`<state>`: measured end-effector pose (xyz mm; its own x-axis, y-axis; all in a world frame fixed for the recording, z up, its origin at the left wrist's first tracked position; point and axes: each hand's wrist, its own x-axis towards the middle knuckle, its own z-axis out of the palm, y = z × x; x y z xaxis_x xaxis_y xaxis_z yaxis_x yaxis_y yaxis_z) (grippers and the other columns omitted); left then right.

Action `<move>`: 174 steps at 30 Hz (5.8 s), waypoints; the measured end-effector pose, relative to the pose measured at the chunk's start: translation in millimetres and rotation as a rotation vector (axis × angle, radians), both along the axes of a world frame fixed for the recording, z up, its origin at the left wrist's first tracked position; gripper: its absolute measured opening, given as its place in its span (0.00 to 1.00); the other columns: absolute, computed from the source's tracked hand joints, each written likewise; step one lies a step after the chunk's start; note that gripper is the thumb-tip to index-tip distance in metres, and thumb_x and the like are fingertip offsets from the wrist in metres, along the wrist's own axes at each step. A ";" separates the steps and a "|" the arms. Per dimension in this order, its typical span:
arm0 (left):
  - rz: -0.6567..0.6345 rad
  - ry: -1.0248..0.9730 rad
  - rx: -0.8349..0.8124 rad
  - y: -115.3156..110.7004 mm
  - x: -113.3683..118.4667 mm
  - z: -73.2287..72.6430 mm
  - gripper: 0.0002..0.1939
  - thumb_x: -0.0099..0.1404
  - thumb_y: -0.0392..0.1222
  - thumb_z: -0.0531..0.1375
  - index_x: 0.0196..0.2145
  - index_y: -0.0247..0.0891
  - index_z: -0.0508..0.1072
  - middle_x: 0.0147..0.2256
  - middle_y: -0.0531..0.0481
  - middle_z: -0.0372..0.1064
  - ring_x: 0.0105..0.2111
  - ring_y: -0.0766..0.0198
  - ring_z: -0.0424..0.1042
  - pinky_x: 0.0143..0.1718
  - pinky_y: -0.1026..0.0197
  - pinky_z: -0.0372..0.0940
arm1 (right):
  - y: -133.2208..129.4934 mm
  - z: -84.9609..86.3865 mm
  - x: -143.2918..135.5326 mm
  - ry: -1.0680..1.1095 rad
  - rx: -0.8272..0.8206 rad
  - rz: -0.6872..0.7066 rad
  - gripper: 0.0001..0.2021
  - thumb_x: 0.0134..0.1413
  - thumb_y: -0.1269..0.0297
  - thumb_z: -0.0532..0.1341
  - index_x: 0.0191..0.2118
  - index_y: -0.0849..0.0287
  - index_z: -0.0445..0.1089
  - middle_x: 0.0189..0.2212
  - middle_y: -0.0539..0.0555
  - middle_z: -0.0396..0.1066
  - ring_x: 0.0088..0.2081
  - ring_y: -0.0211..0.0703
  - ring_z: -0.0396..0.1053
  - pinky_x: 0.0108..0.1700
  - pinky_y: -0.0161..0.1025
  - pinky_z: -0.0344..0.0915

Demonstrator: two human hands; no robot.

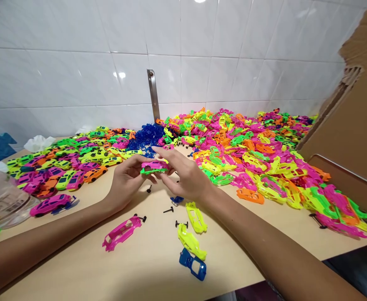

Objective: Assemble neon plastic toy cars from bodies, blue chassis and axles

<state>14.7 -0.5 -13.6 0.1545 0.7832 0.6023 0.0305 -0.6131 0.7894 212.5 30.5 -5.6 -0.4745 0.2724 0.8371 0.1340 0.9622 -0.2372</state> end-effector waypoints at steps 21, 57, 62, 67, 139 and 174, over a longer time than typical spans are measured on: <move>0.084 0.018 0.098 -2.8 -1.9 -6.9 0.06 0.62 0.39 0.67 0.36 0.39 0.75 0.33 0.51 0.75 0.25 0.65 0.75 0.24 0.63 0.74 | -3.9 -5.4 -1.3 -0.002 0.100 -0.006 0.30 0.62 0.75 0.59 0.68 0.53 0.57 0.54 0.57 0.70 0.47 0.42 0.73 0.44 0.39 0.78; 0.137 0.123 0.136 -3.1 -3.5 -8.6 0.07 0.65 0.33 0.65 0.40 0.37 0.81 0.33 0.48 0.78 0.27 0.64 0.78 0.24 0.64 0.75 | -1.7 -2.8 -5.7 0.155 -0.087 -0.020 0.10 0.56 0.73 0.67 0.44 0.60 0.77 0.37 0.55 0.75 0.35 0.38 0.73 0.30 0.33 0.73; 0.140 0.102 0.093 -4.6 -3.7 -8.0 0.05 0.65 0.34 0.65 0.39 0.36 0.79 0.30 0.51 0.76 0.26 0.65 0.77 0.24 0.65 0.74 | -5.6 -5.1 -9.0 0.171 -0.076 -0.044 0.11 0.57 0.72 0.67 0.46 0.60 0.77 0.35 0.55 0.74 0.33 0.38 0.72 0.31 0.35 0.75; 0.143 0.076 0.037 -5.2 -2.0 -4.7 0.05 0.64 0.38 0.66 0.38 0.36 0.78 0.28 0.51 0.75 0.25 0.64 0.77 0.24 0.65 0.73 | -6.7 -5.4 -7.5 0.132 -0.061 -0.041 0.20 0.59 0.71 0.66 0.57 0.59 0.71 0.41 0.57 0.76 0.36 0.40 0.74 0.36 0.37 0.77; -0.021 0.195 0.056 -4.6 2.3 0.2 0.18 0.71 0.40 0.56 0.55 0.39 0.75 0.51 0.40 0.74 0.37 0.60 0.77 0.31 0.59 0.78 | -1.2 0.8 -4.4 0.198 -0.228 -0.084 0.07 0.60 0.61 0.68 0.39 0.56 0.73 0.38 0.53 0.70 0.29 0.35 0.66 0.27 0.35 0.66; 0.162 0.292 0.427 0.1 -3.6 -3.6 0.15 0.75 0.34 0.53 0.55 0.42 0.74 0.41 0.46 0.72 0.34 0.66 0.70 0.37 0.60 0.67 | 10.1 1.4 11.0 0.025 0.311 -0.186 0.13 0.61 0.63 0.67 0.48 0.60 0.70 0.35 0.54 0.76 0.31 0.38 0.71 0.31 0.35 0.67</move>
